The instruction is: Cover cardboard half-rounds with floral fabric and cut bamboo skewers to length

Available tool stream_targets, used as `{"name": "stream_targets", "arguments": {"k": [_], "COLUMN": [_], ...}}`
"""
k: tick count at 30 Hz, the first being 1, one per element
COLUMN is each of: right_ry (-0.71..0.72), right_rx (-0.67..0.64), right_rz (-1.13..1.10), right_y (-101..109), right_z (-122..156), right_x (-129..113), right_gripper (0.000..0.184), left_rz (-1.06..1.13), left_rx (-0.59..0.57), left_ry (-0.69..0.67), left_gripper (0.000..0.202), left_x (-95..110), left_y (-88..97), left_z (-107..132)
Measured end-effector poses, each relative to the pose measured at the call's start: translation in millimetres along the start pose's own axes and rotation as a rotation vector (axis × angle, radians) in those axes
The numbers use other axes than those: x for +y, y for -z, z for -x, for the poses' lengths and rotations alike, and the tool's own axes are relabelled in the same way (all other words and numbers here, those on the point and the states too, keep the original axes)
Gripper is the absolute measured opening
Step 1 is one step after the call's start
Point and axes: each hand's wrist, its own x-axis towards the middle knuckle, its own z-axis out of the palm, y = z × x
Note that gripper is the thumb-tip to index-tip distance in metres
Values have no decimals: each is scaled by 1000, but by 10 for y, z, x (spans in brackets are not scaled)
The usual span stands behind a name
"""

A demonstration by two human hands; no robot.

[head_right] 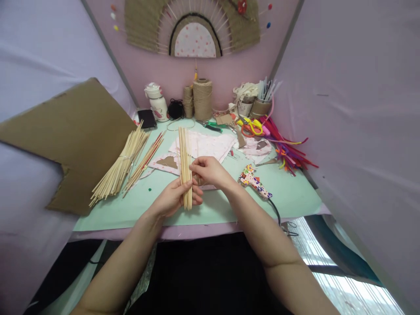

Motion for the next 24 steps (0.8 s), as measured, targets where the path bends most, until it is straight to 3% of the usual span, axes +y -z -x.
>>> {"name": "stream_targets", "arguments": {"k": [4,9,15,22,24], "right_ry": [47,45,-48,-63,-54], "right_rx": [187,403,460,503,529], "right_rz": [-6,64,207,343,400], "right_y": [93,392,546,647,671], "right_z": [-23,-99,-208,-246,-222], "right_x": [23,178,438,435,428], "right_gripper": [13,12,13,6,15], "left_rz": [43,85,104,104,102], "left_rx": [90,265,271,273,274], "left_ry": [8,-64,-106,-96,-95], "left_gripper": [18,8,9,15,15], "left_x": [-45,-52,-81,-112,-120], "left_y": [-12,88,182,208,220], "left_z": [-43,-57,-33,-32,-32]}}
